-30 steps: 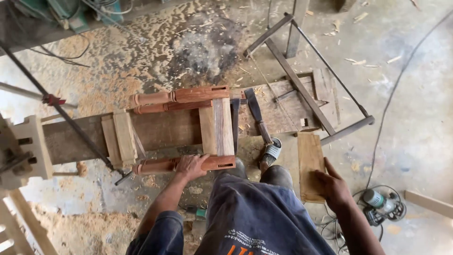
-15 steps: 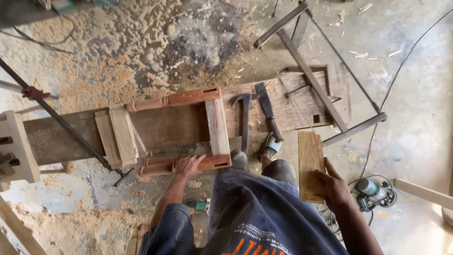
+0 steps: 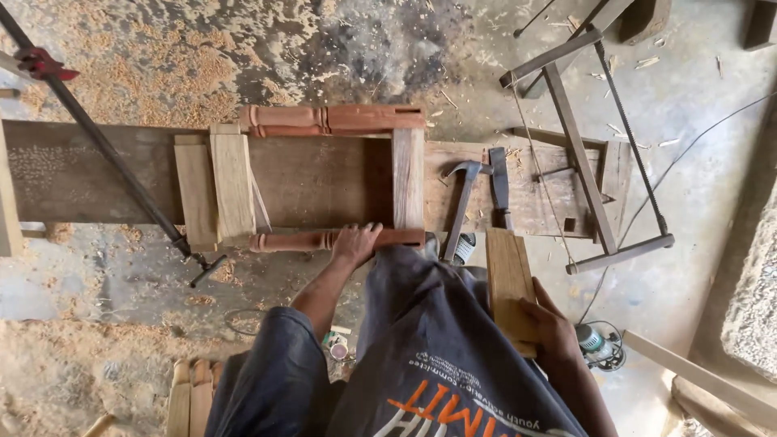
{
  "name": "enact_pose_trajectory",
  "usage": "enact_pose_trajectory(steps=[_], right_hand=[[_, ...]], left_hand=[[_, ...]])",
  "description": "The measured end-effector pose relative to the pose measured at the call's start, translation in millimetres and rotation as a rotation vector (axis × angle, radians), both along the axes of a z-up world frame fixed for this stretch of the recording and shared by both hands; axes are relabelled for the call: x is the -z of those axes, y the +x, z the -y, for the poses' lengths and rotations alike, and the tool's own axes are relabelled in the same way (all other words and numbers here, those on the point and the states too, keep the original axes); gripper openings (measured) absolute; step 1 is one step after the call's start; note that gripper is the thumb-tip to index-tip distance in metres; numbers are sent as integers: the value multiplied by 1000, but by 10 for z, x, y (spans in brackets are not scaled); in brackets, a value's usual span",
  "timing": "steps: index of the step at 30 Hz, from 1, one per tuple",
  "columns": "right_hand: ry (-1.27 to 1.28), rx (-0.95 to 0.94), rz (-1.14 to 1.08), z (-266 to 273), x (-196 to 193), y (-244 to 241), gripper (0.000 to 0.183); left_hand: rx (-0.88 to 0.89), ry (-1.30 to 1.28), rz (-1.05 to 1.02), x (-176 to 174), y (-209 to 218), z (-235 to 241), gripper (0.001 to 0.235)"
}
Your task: The person fits wooden slats and rails into the mortise joints of a wooden chair frame on the workbench, pressing pieces into place by hand and using a hammer to seat a joint. They then clamp a small wood block under their foot and cut it with a frame saw, before picking the block back up.
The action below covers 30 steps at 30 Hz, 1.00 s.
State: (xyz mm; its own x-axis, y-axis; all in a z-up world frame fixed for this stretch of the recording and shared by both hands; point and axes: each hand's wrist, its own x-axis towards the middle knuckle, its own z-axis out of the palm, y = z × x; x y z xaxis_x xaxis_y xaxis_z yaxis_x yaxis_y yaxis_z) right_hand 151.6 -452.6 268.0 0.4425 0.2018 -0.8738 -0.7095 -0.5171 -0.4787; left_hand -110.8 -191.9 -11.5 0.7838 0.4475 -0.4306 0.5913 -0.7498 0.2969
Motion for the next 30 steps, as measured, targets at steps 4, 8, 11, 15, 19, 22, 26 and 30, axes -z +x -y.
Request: enact_pose_trajectory(steps=[4, 8, 11, 15, 19, 22, 26, 30], right_hand=[[65, -6, 22, -42, 257, 117, 67], [209, -341, 120, 46, 640, 220, 63], [368, -891, 438, 86, 844, 184, 50], [282, -740, 262, -384, 622, -314, 51], [137, -208, -225, -359, 839, -429, 60], [237, -344, -127, -322, 874, -497, 53], [57, -230, -198, -704, 487, -608, 61], [61, -450, -78, -455, 663, -493, 53]], left_hand=[[-21, 95, 84, 165, 227, -91, 39], [-72, 68, 25, 191, 354, 58, 39], [-95, 46, 39, 114, 337, 77, 45], [-122, -9, 77, -153, 248, 99, 73], [-128, -33, 179, -219, 232, 67, 78], [-105, -54, 251, -311, 250, 93, 84], [-44, -92, 419, -155, 387, 166, 87], [80, -48, 658, -35, 474, 237, 73]])
